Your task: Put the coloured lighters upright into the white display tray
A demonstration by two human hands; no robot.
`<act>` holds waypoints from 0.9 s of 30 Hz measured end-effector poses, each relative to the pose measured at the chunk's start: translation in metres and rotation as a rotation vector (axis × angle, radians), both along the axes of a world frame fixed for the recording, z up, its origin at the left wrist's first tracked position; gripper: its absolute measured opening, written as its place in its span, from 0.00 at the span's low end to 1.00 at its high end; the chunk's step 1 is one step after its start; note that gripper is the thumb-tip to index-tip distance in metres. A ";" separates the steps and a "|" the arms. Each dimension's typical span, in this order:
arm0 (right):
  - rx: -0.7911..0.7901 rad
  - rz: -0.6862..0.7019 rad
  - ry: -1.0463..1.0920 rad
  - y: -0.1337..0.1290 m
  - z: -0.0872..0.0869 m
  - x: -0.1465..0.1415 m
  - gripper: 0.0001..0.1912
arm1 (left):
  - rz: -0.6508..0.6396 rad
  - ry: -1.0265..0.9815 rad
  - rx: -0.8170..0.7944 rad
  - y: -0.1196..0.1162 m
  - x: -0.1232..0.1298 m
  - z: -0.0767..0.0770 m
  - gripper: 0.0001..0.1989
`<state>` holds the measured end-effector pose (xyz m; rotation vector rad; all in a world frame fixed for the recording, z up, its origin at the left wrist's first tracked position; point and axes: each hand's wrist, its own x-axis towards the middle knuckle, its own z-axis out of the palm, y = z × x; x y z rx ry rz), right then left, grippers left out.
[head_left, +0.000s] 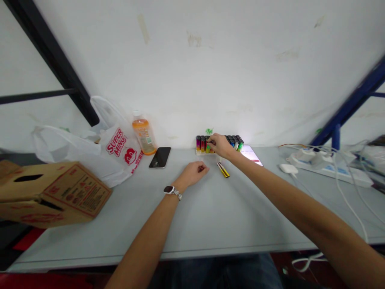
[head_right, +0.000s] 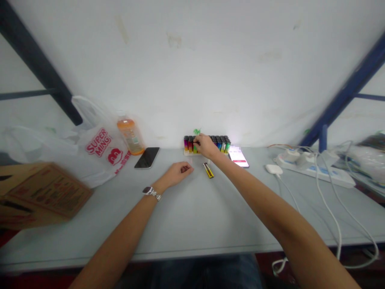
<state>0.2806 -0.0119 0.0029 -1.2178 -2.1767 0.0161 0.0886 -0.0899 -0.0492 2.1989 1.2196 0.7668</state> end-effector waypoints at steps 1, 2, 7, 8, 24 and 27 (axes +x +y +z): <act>-0.004 -0.002 -0.016 -0.002 0.000 0.000 0.09 | 0.000 -0.004 -0.003 0.000 0.000 -0.001 0.14; 0.003 -0.009 -0.033 -0.005 0.001 -0.001 0.10 | 0.001 -0.006 -0.006 0.001 0.000 -0.001 0.14; 0.075 -0.090 -0.188 -0.016 0.002 0.001 0.17 | 0.007 -0.004 -0.006 0.001 0.002 -0.001 0.14; 0.070 -0.102 -0.222 -0.019 0.001 0.003 0.18 | 0.005 -0.001 -0.002 0.001 0.002 0.000 0.14; -0.386 -0.353 -0.097 -0.099 -0.046 0.030 0.09 | 0.004 0.028 0.033 -0.001 0.005 0.003 0.13; -0.443 -0.285 -0.001 -0.092 -0.036 0.024 0.10 | 0.000 0.022 0.032 -0.004 0.005 0.007 0.14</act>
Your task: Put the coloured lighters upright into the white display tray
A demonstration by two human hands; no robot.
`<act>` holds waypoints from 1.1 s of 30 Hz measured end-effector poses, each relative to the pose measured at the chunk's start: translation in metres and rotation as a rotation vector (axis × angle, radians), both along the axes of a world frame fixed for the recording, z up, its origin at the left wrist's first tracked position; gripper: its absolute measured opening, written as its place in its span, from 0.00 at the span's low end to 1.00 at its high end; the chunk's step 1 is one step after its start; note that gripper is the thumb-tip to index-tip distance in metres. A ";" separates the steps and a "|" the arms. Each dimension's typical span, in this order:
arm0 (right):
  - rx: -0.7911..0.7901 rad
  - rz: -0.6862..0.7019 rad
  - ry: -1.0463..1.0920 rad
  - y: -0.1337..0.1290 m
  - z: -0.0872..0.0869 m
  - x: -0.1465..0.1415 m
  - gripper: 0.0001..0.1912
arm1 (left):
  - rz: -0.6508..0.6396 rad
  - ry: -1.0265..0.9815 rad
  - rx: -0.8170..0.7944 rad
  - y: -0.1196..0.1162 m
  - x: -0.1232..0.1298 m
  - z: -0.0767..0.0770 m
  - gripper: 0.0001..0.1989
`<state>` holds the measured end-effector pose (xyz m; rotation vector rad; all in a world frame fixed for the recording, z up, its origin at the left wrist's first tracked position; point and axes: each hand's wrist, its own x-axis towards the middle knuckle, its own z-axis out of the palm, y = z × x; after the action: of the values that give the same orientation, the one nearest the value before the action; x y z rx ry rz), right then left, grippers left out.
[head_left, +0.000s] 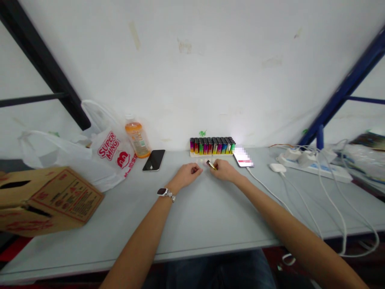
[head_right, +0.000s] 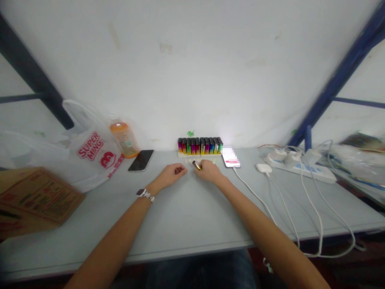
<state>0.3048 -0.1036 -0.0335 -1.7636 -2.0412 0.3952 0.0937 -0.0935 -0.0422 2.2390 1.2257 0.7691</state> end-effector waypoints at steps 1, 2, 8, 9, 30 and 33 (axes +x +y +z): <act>-0.003 0.033 0.089 0.002 0.005 -0.004 0.10 | -0.002 -0.002 -0.001 0.000 0.000 0.001 0.15; -0.012 0.084 0.213 0.003 0.011 -0.008 0.10 | -0.004 -0.002 -0.004 -0.001 0.000 0.001 0.15; -0.126 0.277 1.085 -0.005 0.025 -0.036 0.11 | -0.005 0.000 -0.051 0.000 -0.001 0.000 0.18; -0.129 0.232 1.157 -0.007 0.022 -0.039 0.12 | -0.005 -0.002 -0.044 0.000 -0.001 0.000 0.17; -0.375 0.003 1.486 -0.021 0.006 -0.034 0.36 | 0.026 0.045 0.008 -0.001 0.007 -0.002 0.16; -0.398 0.043 1.487 -0.023 0.009 -0.031 0.40 | 0.025 0.047 0.011 -0.002 0.008 -0.001 0.15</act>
<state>0.2734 -0.1267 -0.0246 -0.9137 -0.8956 1.5875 0.1012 -0.0956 -0.0430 2.2663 1.2768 0.7380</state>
